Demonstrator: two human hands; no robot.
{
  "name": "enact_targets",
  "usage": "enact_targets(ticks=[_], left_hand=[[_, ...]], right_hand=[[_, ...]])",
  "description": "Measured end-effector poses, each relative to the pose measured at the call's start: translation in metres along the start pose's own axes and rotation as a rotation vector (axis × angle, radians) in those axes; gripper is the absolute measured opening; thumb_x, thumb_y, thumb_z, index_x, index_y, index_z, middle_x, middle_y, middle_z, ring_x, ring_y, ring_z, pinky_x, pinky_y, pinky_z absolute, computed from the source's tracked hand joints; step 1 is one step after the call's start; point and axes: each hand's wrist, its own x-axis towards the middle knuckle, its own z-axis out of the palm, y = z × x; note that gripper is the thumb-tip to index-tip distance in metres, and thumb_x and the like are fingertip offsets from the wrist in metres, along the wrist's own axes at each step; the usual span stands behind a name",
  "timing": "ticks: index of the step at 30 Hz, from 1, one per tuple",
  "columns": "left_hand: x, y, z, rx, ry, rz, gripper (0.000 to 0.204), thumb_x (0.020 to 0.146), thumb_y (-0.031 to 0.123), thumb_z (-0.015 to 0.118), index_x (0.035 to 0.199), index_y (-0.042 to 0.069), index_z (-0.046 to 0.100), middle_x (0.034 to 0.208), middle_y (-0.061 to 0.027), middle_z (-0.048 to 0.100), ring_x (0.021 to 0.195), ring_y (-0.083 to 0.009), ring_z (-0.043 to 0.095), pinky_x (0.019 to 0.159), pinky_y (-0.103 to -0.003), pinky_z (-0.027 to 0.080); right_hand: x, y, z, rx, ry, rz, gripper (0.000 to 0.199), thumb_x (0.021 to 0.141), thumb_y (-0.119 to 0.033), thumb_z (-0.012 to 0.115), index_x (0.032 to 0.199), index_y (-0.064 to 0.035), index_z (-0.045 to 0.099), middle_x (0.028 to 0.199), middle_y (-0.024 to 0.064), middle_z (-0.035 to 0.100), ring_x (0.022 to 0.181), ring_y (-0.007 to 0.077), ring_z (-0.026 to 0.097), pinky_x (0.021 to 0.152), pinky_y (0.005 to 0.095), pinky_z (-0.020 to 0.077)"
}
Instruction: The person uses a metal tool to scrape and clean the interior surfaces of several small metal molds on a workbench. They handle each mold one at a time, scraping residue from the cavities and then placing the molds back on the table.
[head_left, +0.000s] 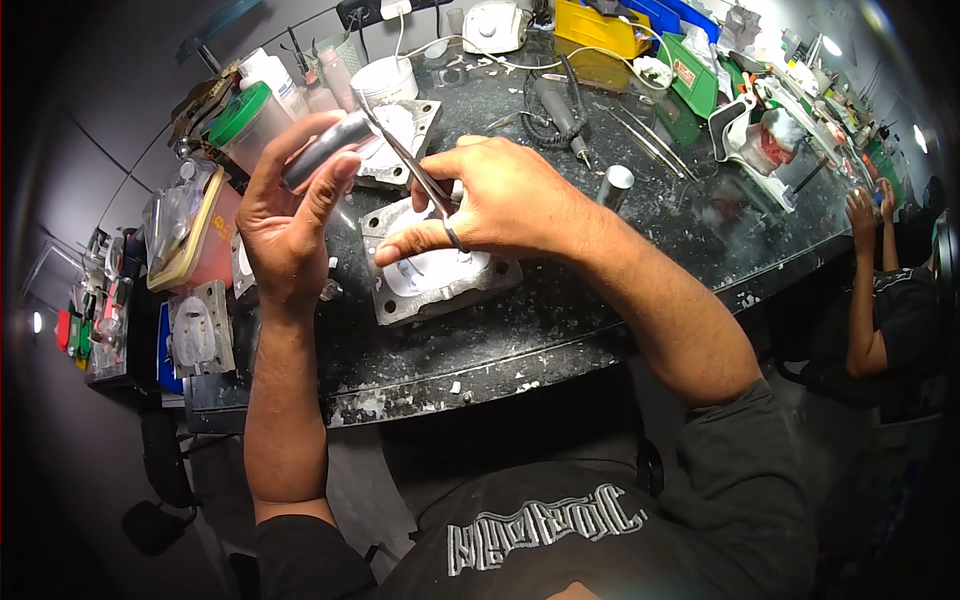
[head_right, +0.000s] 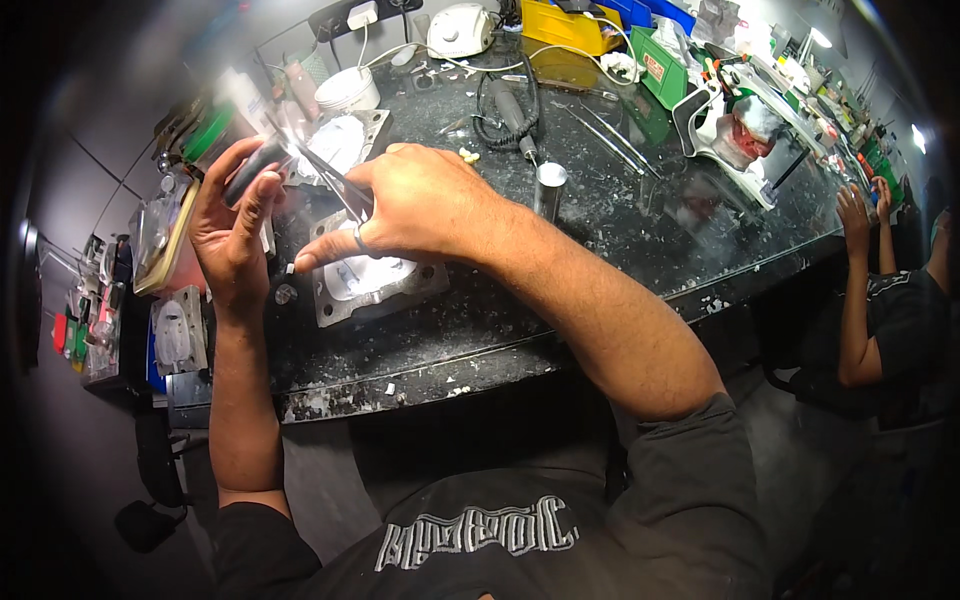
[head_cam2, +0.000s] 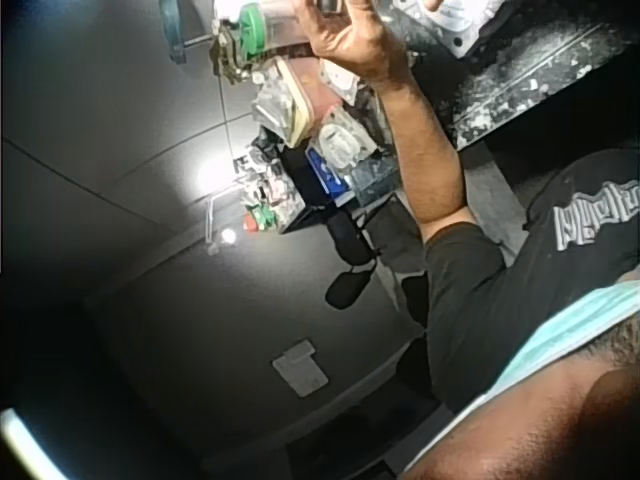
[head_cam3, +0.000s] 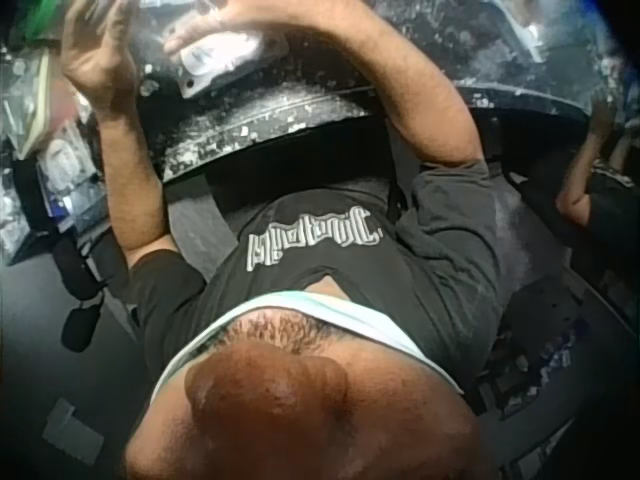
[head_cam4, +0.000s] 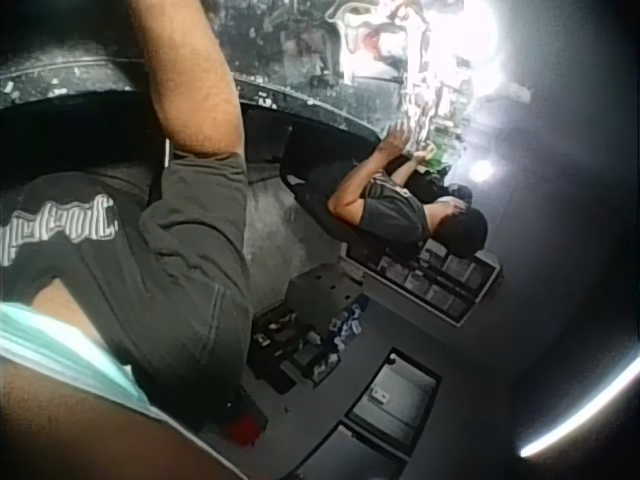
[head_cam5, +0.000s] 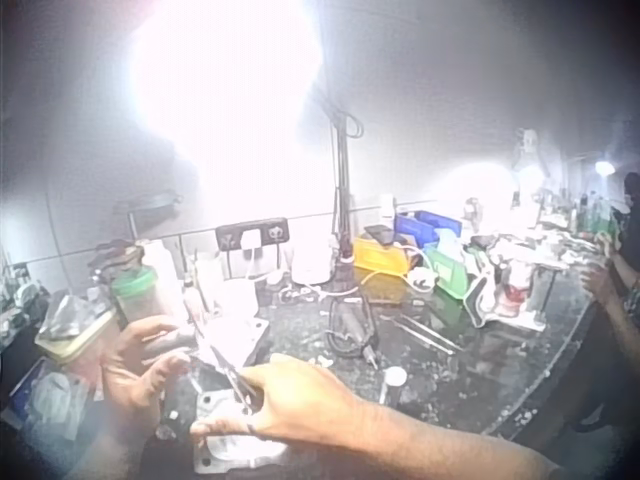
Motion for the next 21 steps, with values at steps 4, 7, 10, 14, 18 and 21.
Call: enact_targets(ticks=[4, 7, 10, 14, 18, 21], left_hand=[[0.002, 0.000, -0.004, 0.047, 0.028, 0.012, 0.035, 0.094, 0.012, 0.076, 0.124, -0.001, 0.066, 0.105, -0.0066, 0.071, 0.091, -0.0099, 0.064, 0.082, -0.023, 0.052], [0.003, -0.002, -0.005, 0.052, 0.041, 0.042, 0.033, 0.095, 0.016, 0.076, 0.122, 0.000, 0.067, 0.096, -0.0033, 0.070, 0.079, -0.0073, 0.058, 0.072, -0.021, 0.047], [0.002, -0.002, -0.004, 0.044, 0.065, 0.024, 0.031, 0.096, 0.019, 0.075, 0.119, 0.001, 0.069, 0.087, 0.0001, 0.066, 0.073, -0.0062, 0.054, 0.066, -0.020, 0.042], [0.003, 0.000, -0.008, 0.046, 0.102, -0.021, 0.027, 0.099, 0.027, 0.071, 0.111, 0.003, 0.071, 0.077, 0.0033, 0.060, 0.069, -0.0051, 0.050, 0.062, -0.020, 0.037], [0.005, -0.005, -0.009, -0.018, 0.167, -0.092, 0.030, 0.101, 0.033, 0.068, 0.104, 0.004, 0.072, 0.074, 0.0040, 0.057, 0.066, -0.0049, 0.047, 0.061, -0.020, 0.034], [0.004, -0.003, -0.007, -0.058, 0.171, -0.131, 0.031, 0.101, 0.035, 0.067, 0.102, 0.004, 0.072, 0.073, 0.0039, 0.056, 0.066, -0.0050, 0.046, 0.061, -0.021, 0.033]], right_hand=[[0.004, 0.002, -0.001, -0.040, 0.056, -0.047, 0.092, 0.065, -0.091, 0.066, 0.087, -0.0020, 0.075, 0.078, 0.0189, 0.072, 0.083, 0.0368, 0.073, 0.079, 0.0468, 0.0577], [0.005, 0.006, 0.009, 0.026, 0.124, -0.090, 0.085, 0.067, -0.086, 0.070, 0.082, -0.0023, 0.074, 0.075, 0.0189, 0.071, 0.078, 0.0369, 0.073, 0.076, 0.0455, 0.0581], [0.003, 0.008, 0.012, 0.078, 0.151, -0.084, 0.080, 0.069, -0.081, 0.073, 0.079, -0.0022, 0.074, 0.073, 0.0199, 0.070, 0.077, 0.0380, 0.072, 0.074, 0.0460, 0.0580], [0.001, 0.005, 0.009, 0.052, 0.152, -0.085, 0.058, 0.075, -0.057, 0.085, 0.072, -0.0017, 0.071, 0.059, 0.0069, 0.064, 0.054, 0.0174, 0.060, 0.056, 0.0308, 0.0496], [0.002, 0.005, 0.009, 0.030, 0.097, -0.067, 0.066, 0.074, -0.067, 0.079, 0.074, -0.0021, 0.073, 0.062, 0.0132, 0.067, 0.064, 0.0298, 0.068, 0.065, 0.0405, 0.0551], [0.003, 0.001, 0.003, 0.243, 0.018, 0.048, 0.077, 0.070, -0.078, 0.075, 0.077, -0.0020, 0.074, 0.067, 0.0162, 0.070, 0.072, 0.0352, 0.072, 0.072, 0.0449, 0.0580]])
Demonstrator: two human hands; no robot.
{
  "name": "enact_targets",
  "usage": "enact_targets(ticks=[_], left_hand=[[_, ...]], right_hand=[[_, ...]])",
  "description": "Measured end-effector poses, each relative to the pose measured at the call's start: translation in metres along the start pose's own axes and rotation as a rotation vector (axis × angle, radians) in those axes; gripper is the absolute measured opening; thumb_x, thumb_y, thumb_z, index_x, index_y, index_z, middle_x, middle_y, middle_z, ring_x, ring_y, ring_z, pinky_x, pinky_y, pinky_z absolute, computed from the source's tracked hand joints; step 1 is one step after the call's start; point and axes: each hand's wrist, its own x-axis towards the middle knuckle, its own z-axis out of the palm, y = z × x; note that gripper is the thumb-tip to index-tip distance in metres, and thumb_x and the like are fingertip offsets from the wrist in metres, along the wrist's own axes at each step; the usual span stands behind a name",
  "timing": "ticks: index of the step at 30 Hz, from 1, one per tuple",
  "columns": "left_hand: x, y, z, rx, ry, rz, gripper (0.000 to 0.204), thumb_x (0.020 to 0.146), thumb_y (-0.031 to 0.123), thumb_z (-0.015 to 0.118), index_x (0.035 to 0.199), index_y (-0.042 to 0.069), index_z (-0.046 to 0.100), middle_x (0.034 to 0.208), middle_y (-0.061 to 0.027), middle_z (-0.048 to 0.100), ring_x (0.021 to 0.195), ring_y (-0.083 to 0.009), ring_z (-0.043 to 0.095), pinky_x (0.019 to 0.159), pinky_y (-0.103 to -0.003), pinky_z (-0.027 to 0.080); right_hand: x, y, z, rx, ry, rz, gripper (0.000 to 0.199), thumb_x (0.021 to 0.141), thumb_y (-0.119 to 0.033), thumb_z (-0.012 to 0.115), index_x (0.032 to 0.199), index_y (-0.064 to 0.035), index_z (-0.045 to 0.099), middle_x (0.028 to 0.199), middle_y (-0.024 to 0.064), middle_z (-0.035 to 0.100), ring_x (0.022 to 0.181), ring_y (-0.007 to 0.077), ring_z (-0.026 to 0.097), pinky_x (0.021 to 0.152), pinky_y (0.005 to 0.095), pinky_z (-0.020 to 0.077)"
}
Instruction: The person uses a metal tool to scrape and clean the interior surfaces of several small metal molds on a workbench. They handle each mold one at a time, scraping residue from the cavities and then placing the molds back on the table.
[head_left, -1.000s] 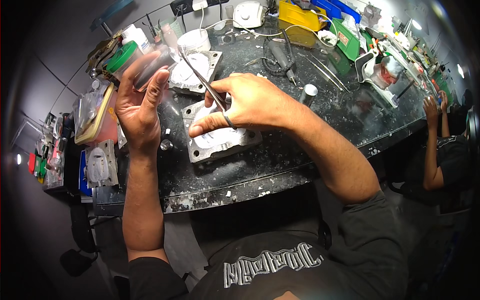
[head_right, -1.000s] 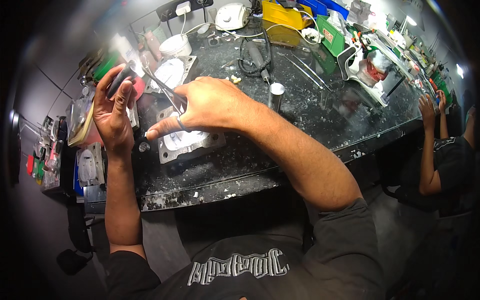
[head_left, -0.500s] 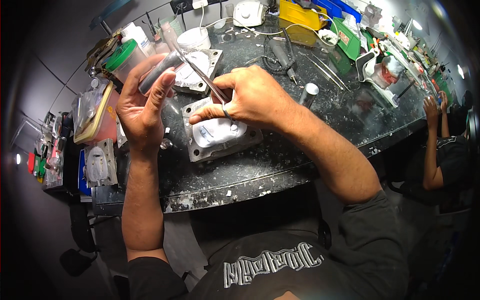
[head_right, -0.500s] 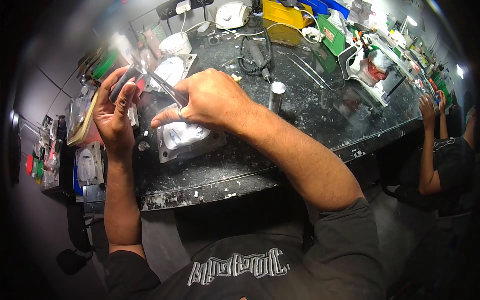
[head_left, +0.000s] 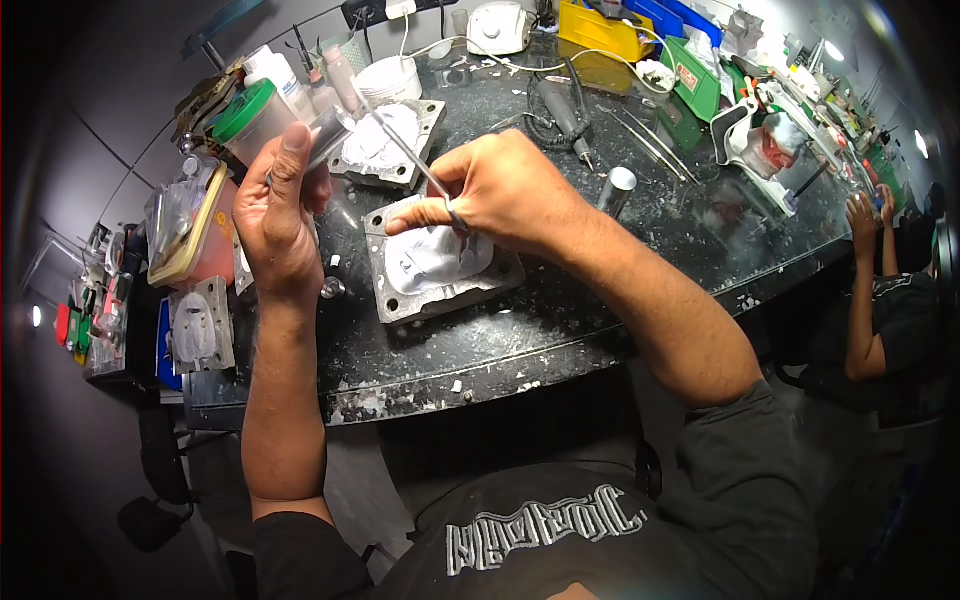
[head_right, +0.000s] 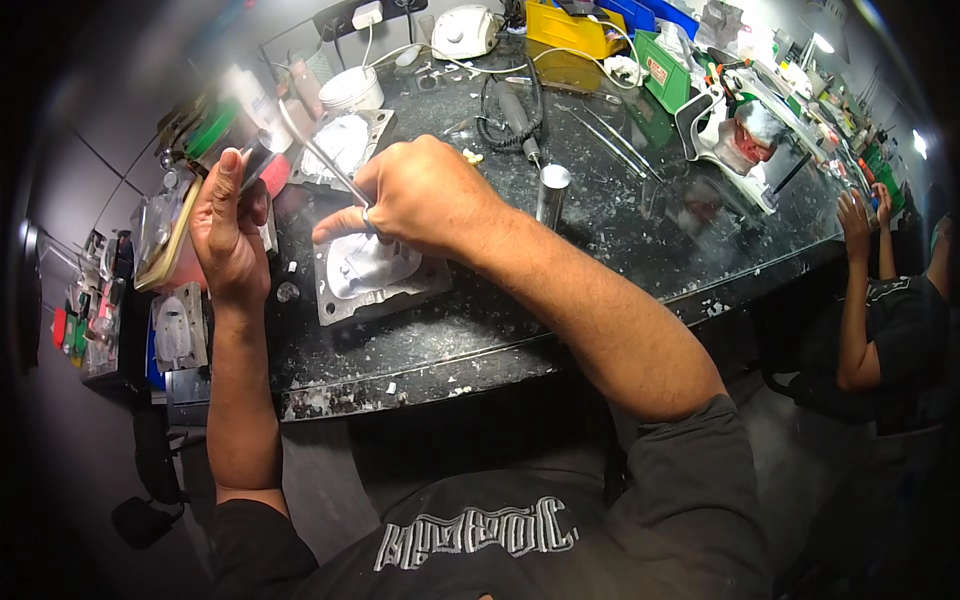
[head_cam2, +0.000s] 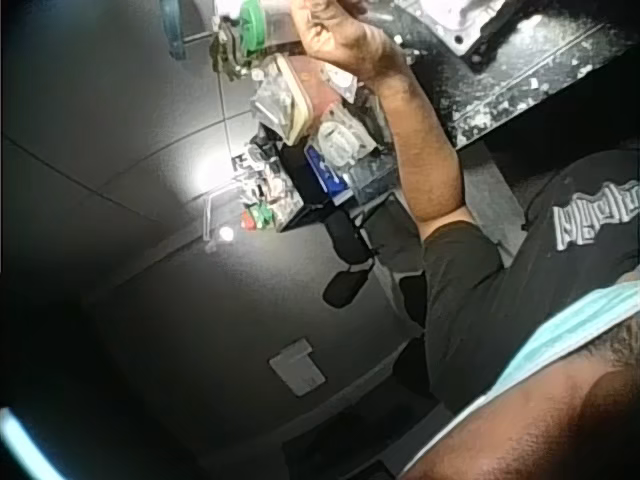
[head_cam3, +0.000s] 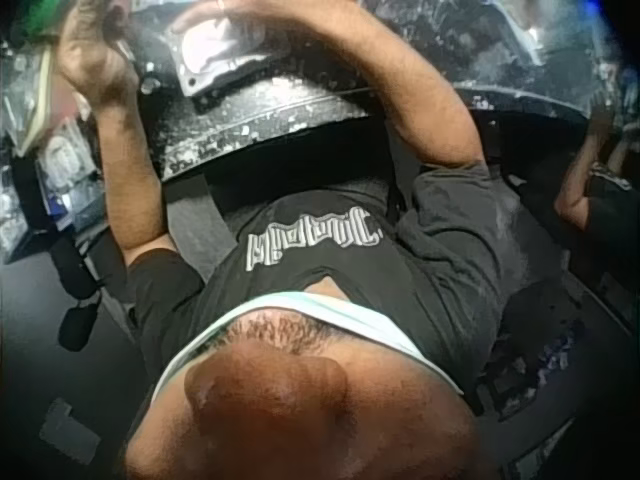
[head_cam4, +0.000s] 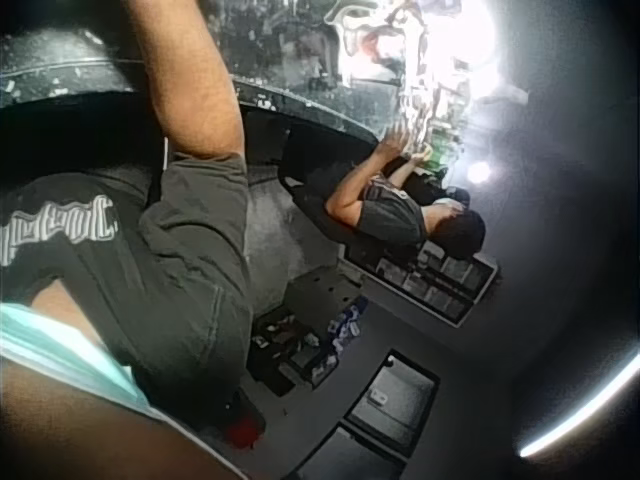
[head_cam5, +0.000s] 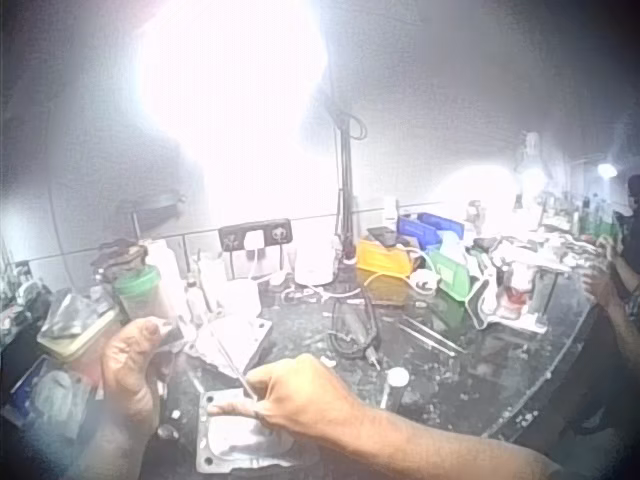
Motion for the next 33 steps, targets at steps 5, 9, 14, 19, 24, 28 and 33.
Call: enact_targets(ticks=[5, 9, 14, 19, 24, 28, 33], left_hand=[[0.001, 0.000, 0.001, -0.047, -0.006, -0.015, 0.031, 0.101, 0.034, 0.067, 0.103, 0.003, 0.072, 0.074, 0.0037, 0.056, 0.067, -0.0050, 0.045, 0.062, -0.021, 0.033], [0.001, -0.003, -0.001, -0.035, -0.034, 0.043, 0.032, 0.101, 0.034, 0.068, 0.108, 0.003, 0.071, 0.075, 0.0034, 0.057, 0.067, -0.0054, 0.045, 0.063, -0.022, 0.034], [0.000, -0.004, 0.001, -0.013, -0.086, 0.117, 0.033, 0.098, 0.032, 0.072, 0.114, 0.003, 0.070, 0.078, 0.0022, 0.060, 0.070, -0.0062, 0.050, 0.066, -0.021, 0.038], [-0.003, 0.003, 0.002, 0.090, -0.144, 0.144, 0.034, 0.097, 0.028, 0.074, 0.117, 0.002, 0.070, 0.082, 0.0014, 0.064, 0.075, -0.0062, 0.054, 0.071, -0.021, 0.042], [-0.002, 0.002, -0.006, 0.101, -0.172, 0.162, 0.035, 0.097, 0.027, 0.074, 0.118, 0.000, 0.069, 0.087, 0.0000, 0.066, 0.076, -0.0065, 0.055, 0.073, -0.021, 0.044], [-0.002, 0.002, 0.000, 0.088, -0.140, 0.191, 0.034, 0.097, 0.027, 0.073, 0.116, 0.000, 0.070, 0.085, 0.0004, 0.065, 0.075, -0.0070, 0.055, 0.071, -0.021, 0.044], [-0.002, 0.002, -0.003, 0.104, -0.116, 0.189, 0.034, 0.098, 0.030, 0.072, 0.115, 0.000, 0.070, 0.081, 0.0010, 0.063, 0.073, -0.0070, 0.054, 0.069, -0.021, 0.042]], right_hand=[[0.001, -0.001, -0.004, -0.106, 0.012, 0.026, 0.103, 0.058, -0.096, 0.066, 0.089, 0.0024, 0.071, 0.081, 0.0198, 0.070, 0.087, 0.0353, 0.072, 0.085, 0.0451, 0.0564], [-0.002, -0.006, -0.002, -0.162, -0.071, -0.010, 0.084, 0.063, -0.084, 0.076, 0.088, -0.0034, 0.071, 0.085, 0.0172, 0.068, 0.091, 0.0320, 0.068, 0.083, 0.0425, 0.0532], [-0.008, -0.013, -0.001, -0.115, -0.109, -0.012, 0.089, 0.062, -0.084, 0.077, 0.104, -0.0055, 0.072, 0.102, 0.0199, 0.067, 0.109, 0.0344, 0.063, 0.095, 0.0430, 0.0498], [-0.007, -0.007, 0.003, -0.081, -0.050, -0.058, 0.089, 0.060, -0.085, 0.077, 0.101, -0.0064, 0.072, 0.096, 0.0198, 0.066, 0.106, 0.0342, 0.063, 0.094, 0.0441, 0.0498], [-0.007, -0.008, 0.000, -0.202, -0.041, -0.078, 0.081, 0.061, -0.084, 0.077, 0.087, -0.0075, 0.073, 0.083, 0.0148, 0.065, 0.091, 0.0320, 0.066, 0.082, 0.0426, 0.0523], [-0.006, -0.006, -0.001, -0.240, 0.018, -0.080, 0.074, 0.062, -0.081, 0.079, 0.080, -0.0094, 0.073, 0.076, 0.0118, 0.062, 0.082, 0.0303, 0.066, 0.075, 0.0420, 0.0527], [-0.004, 0.001, 0.005, -0.200, 0.083, -0.130, 0.079, 0.063, -0.082, 0.076, 0.082, -0.0055, 0.074, 0.075, 0.0161, 0.069, 0.079, 0.0348, 0.070, 0.074, 0.0451, 0.0559]])
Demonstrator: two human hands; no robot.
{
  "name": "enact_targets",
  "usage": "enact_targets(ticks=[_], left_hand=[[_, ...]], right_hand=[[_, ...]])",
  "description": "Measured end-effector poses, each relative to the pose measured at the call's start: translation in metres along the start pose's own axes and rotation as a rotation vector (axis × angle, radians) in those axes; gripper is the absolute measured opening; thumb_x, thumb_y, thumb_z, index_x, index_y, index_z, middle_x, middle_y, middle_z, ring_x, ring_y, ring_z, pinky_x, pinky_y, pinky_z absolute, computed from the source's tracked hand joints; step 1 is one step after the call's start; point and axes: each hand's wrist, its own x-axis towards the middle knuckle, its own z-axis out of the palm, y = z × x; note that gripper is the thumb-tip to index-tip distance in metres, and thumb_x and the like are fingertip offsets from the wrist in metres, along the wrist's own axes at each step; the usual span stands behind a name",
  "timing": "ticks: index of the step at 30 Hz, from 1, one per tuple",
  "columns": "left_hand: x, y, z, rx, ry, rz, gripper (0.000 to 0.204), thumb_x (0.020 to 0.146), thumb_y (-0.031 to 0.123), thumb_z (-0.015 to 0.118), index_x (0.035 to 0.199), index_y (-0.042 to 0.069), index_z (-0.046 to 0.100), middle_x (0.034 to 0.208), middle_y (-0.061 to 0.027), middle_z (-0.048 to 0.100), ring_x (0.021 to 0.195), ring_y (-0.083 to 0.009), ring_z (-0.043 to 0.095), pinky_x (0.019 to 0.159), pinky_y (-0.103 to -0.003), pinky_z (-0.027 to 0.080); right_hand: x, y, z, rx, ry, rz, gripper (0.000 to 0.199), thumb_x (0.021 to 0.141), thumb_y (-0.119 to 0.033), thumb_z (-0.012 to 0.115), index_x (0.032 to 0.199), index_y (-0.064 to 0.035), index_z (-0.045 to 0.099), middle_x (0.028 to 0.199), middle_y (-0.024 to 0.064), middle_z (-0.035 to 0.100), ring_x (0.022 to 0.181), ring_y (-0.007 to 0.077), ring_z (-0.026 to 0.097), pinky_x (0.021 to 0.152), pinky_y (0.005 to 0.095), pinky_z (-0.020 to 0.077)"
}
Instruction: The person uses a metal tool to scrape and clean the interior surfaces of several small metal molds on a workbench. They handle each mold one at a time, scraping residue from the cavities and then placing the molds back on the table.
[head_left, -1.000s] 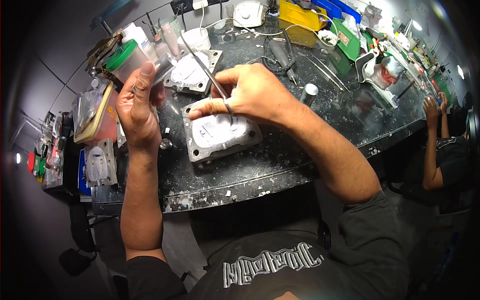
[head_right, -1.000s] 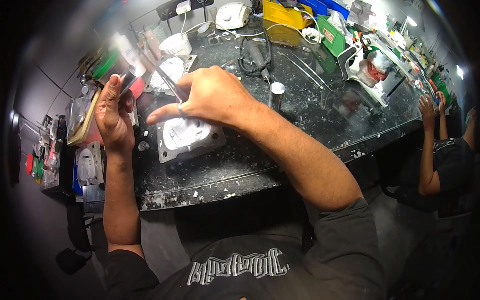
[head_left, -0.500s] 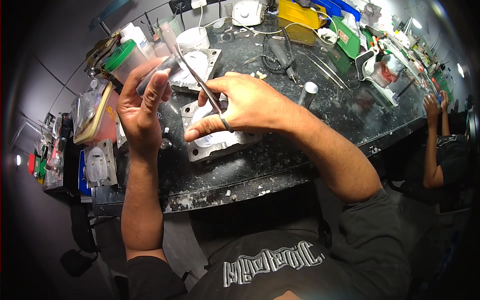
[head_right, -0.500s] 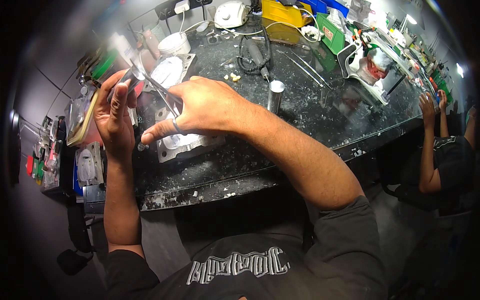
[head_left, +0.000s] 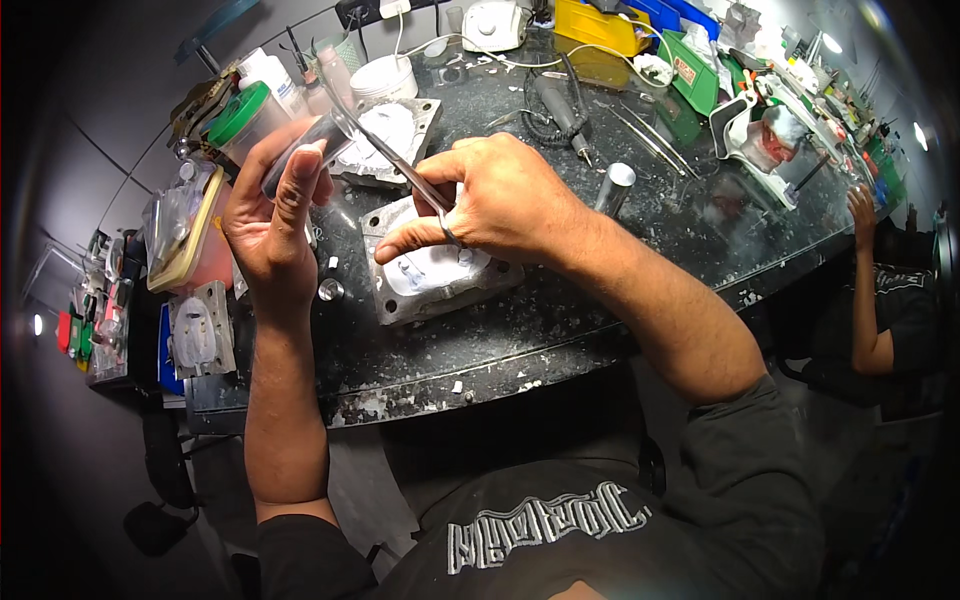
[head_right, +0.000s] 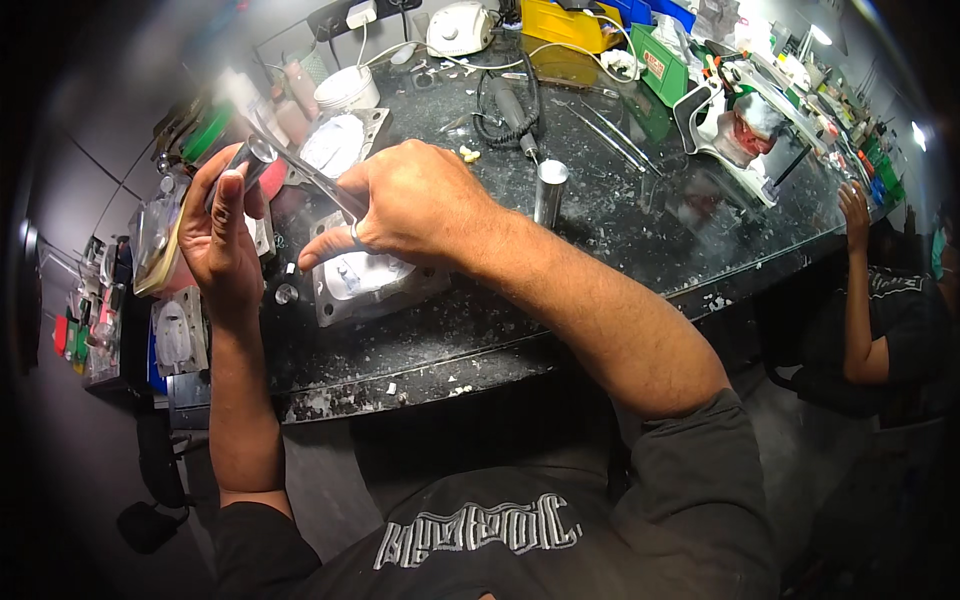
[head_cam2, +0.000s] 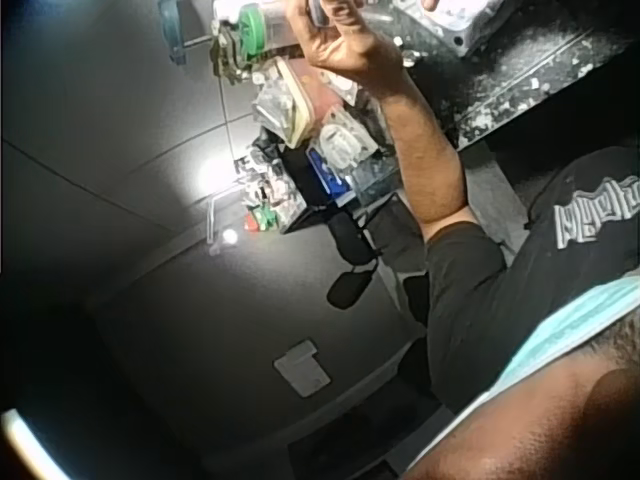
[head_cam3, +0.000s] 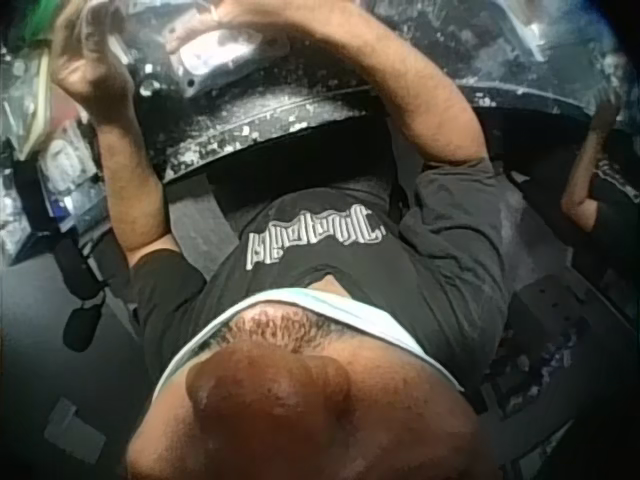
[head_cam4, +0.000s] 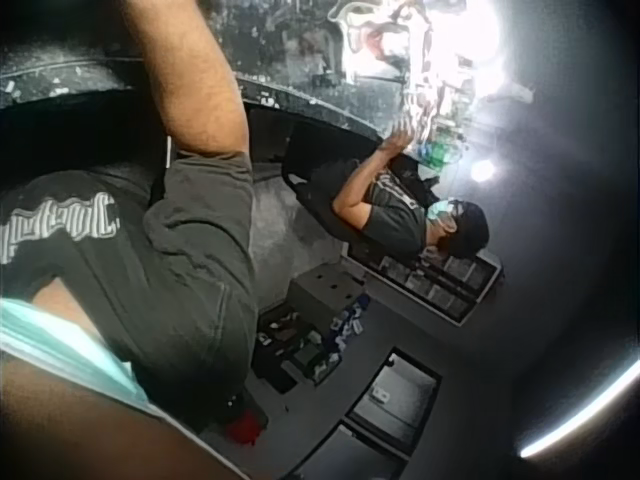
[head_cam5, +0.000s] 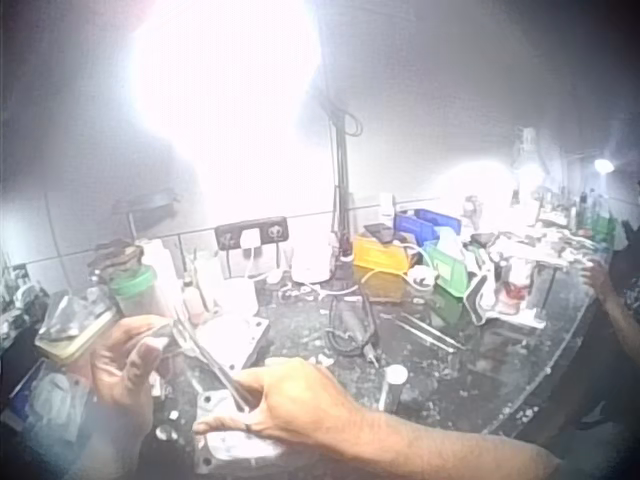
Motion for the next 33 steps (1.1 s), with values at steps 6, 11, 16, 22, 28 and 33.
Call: enact_targets(ticks=[6, 11, 16, 22, 28, 33], left_hand=[[0.000, 0.004, 0.001, 0.035, 0.032, -0.024, 0.036, 0.099, 0.033, 0.070, 0.113, 0.000, 0.070, 0.075, 0.0012, 0.061, 0.068, -0.0068, 0.052, 0.063, -0.021, 0.039], [0.002, 0.005, 0.005, 0.011, 0.011, -0.069, 0.035, 0.101, 0.034, 0.067, 0.108, 0.000, 0.071, 0.072, 0.0011, 0.058, 0.064, -0.0065, 0.050, 0.061, -0.022, 0.036], [0.002, -0.002, 0.006, -0.102, -0.028, -0.182, 0.041, 0.104, 0.039, 0.061, 0.103, -0.001, 0.070, 0.075, 0.0007, 0.059, 0.065, -0.0073, 0.048, 0.061, -0.022, 0.035], [0.005, 0.001, 0.005, -0.659, 0.014, -0.484, 0.046, 0.107, 0.042, 0.052, 0.114, -0.001, 0.067, 0.073, 0.0010, 0.057, 0.066, -0.0098, 0.048, 0.064, -0.026, 0.038], [0.008, -0.009, -0.006, -1.288, 0.043, -0.750, 0.041, 0.109, 0.041, 0.049, 0.114, 0.003, 0.061, 0.063, 0.0054, 0.049, 0.061, -0.0086, 0.045, 0.062, -0.026, 0.034], [0.006, -0.009, -0.007, -1.377, 0.019, -0.728, 0.040, 0.110, 0.038, 0.044, 0.109, 0.002, 0.060, 0.061, 0.0055, 0.042, 0.059, -0.0094, 0.039, 0.063, -0.027, 0.032]], right_hand=[[0.000, 0.002, 0.005, 0.051, 0.034, -0.013, 0.077, 0.067, -0.080, 0.074, 0.079, -0.0034, 0.074, 0.074, 0.0193, 0.071, 0.074, 0.0389, 0.071, 0.071, 0.0461, 0.0572], [-0.001, 0.003, 0.007, 0.130, 0.074, -0.028, 0.068, 0.072, -0.072, 0.077, 0.074, -0.0041, 0.073, 0.068, 0.0173, 0.068, 0.065, 0.0365, 0.069, 0.064, 0.0441, 0.0553], [0.004, 0.005, -0.002, 0.289, -0.005, 0.150, 0.069, 0.070, -0.073, 0.079, 0.069, -0.0040, 0.071, 0.063, 0.0119, 0.066, 0.059, 0.0261, 0.067, 0.062, 0.0390, 0.0540], [0.007, 0.003, -0.002, 0.288, -0.015, 0.164, 0.075, 0.068, -0.077, 0.080, 0.077, -0.0039, 0.071, 0.066, 0.0078, 0.068, 0.064, 0.0208, 0.069, 0.067, 0.0346, 0.0547], [0.006, 0.008, 0.000, 0.465, 0.093, 0.187, 0.068, 0.071, -0.071, 0.082, 0.078, -0.0037, 0.070, 0.068, 0.0058, 0.068, 0.065, 0.0130, 0.065, 0.064, 0.0295, 0.0520], [0.007, 0.009, 0.006, 0.520, 0.091, 0.168, 0.065, 0.073, -0.066, 0.084, 0.078, -0.0035, 0.069, 0.068, 0.0051, 0.069, 0.066, 0.0117, 0.065, 0.064, 0.0286, 0.0518]])
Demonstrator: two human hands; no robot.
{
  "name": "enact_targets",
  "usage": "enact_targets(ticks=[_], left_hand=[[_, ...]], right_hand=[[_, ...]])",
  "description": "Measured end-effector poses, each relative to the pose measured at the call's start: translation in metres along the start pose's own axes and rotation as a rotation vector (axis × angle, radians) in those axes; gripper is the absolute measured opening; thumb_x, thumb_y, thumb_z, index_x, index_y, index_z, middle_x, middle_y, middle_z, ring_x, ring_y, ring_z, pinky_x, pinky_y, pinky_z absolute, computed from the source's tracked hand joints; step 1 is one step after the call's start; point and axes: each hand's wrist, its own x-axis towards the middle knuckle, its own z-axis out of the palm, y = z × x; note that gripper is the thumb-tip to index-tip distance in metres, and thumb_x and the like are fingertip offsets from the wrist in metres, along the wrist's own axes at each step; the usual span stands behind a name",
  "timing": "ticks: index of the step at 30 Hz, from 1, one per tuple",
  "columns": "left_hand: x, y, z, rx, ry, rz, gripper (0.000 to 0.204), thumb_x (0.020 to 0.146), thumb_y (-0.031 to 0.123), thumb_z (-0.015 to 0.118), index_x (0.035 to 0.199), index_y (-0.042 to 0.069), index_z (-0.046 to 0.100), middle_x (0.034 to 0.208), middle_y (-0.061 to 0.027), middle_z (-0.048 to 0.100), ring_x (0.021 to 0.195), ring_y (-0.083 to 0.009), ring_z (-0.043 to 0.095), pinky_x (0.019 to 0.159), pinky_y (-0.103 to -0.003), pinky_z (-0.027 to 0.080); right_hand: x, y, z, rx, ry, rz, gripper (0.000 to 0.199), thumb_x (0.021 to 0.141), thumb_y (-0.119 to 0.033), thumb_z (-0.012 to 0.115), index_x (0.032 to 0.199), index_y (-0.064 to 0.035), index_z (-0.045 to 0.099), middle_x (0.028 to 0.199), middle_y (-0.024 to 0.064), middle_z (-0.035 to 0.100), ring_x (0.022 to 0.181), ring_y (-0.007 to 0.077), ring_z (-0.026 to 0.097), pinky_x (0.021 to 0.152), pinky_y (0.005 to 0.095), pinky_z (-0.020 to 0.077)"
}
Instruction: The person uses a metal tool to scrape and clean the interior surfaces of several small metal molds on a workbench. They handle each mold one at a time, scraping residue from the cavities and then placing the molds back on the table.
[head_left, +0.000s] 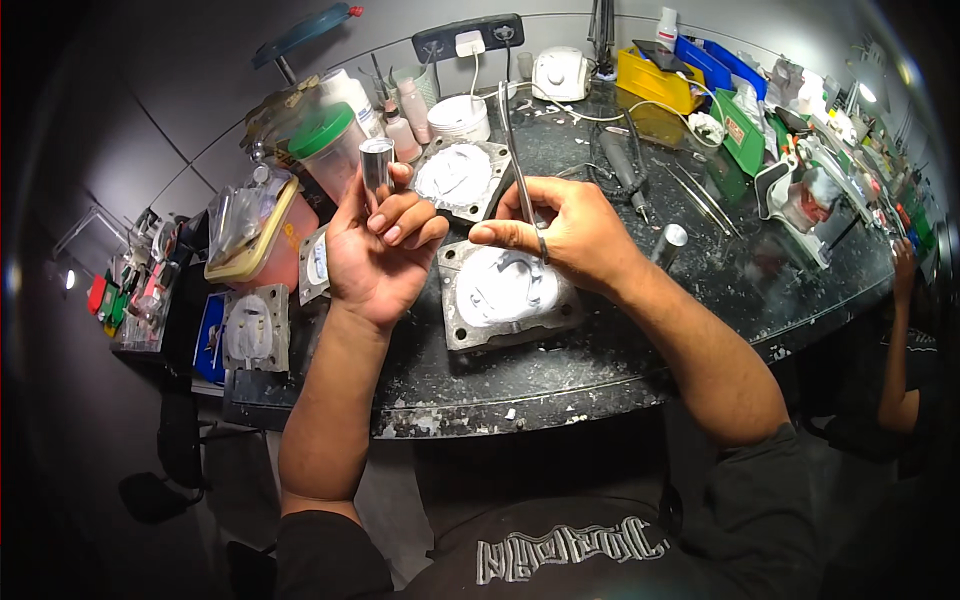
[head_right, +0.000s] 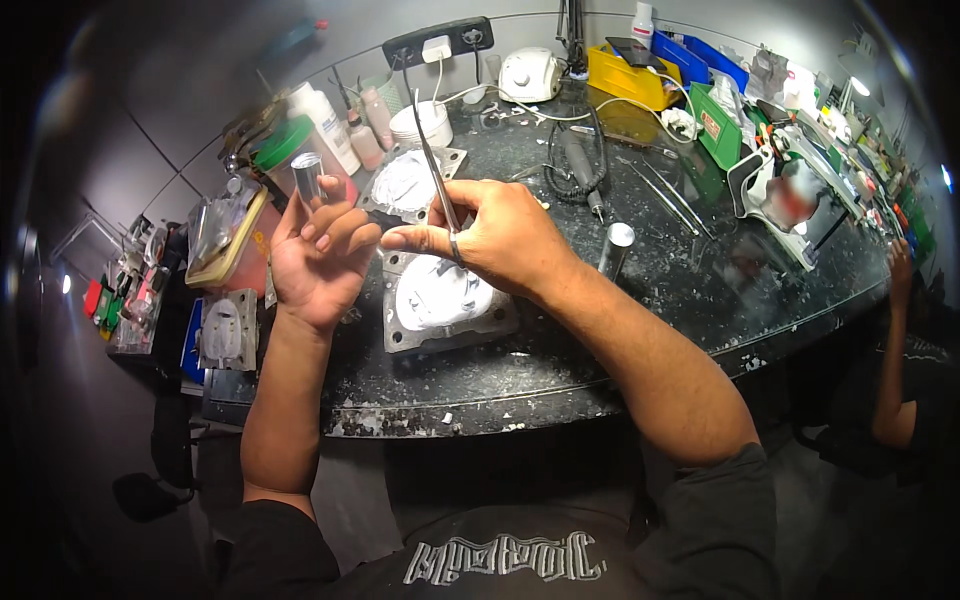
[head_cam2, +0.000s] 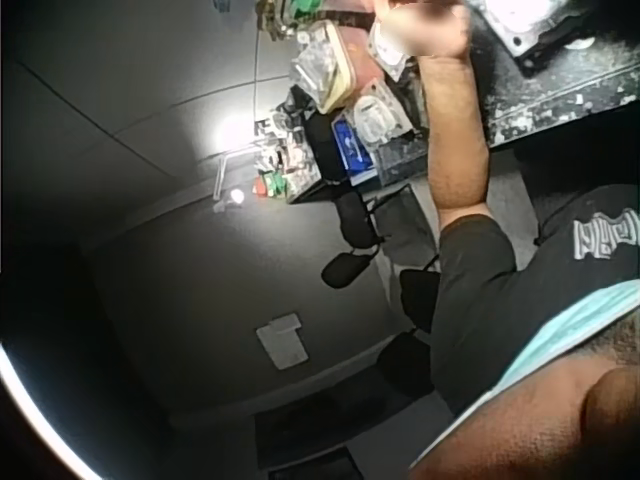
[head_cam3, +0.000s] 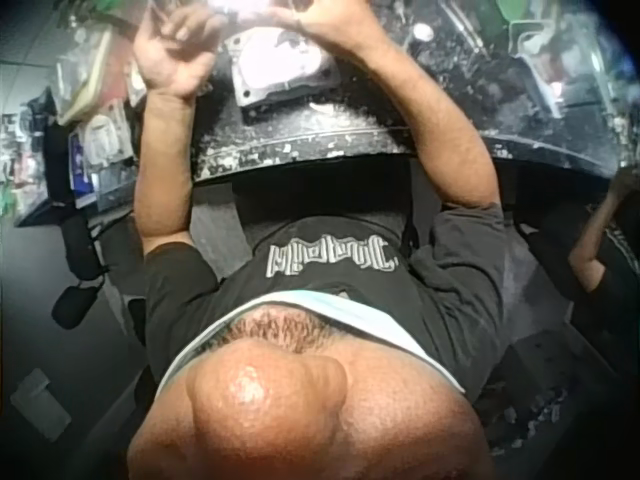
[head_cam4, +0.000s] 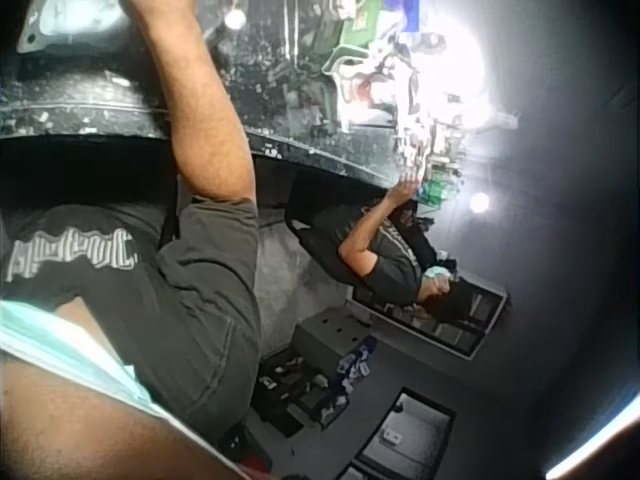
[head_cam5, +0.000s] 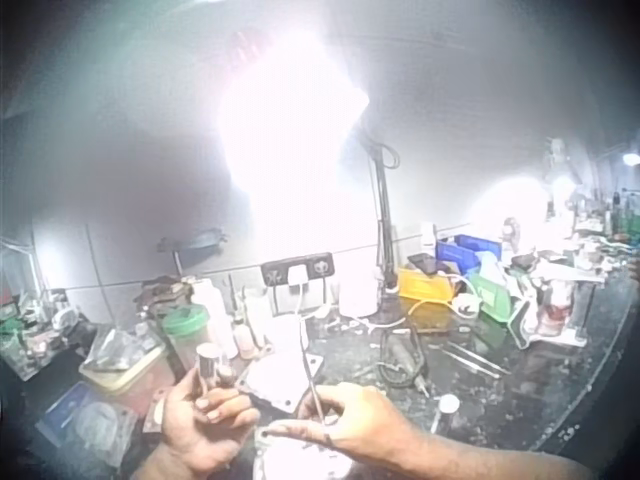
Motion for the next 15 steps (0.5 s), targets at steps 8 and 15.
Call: enact_targets(ticks=[8, 15], left_hand=[[-0.001, 0.000, 0.000, -0.040, -0.037, 0.009, 0.033, 0.105, 0.033, 0.047, 0.102, 0.003, 0.058, 0.060, 0.0048, 0.038, 0.058, -0.0105, 0.037, 0.063, -0.028, 0.031], [0.000, 0.002, -0.006, 0.004, -0.093, 0.008, 0.032, 0.104, 0.034, 0.049, 0.102, 0.003, 0.059, 0.060, 0.0044, 0.036, 0.059, -0.0111, 0.037, 0.063, -0.028, 0.031]], right_hand=[[-0.001, -0.006, -0.001, -0.074, -0.039, 0.048, 0.040, 0.081, -0.037, 0.089, 0.088, -0.0023, 0.069, 0.077, -0.0007, 0.068, 0.071, 0.0040, 0.060, 0.065, 0.0222, 0.0488], [0.000, -0.001, 0.000, -0.116, 0.035, -0.073, 0.067, 0.072, -0.069, 0.083, 0.082, -0.0041, 0.070, 0.068, 0.0073, 0.069, 0.067, 0.0178, 0.068, 0.067, 0.0321, 0.0545]])
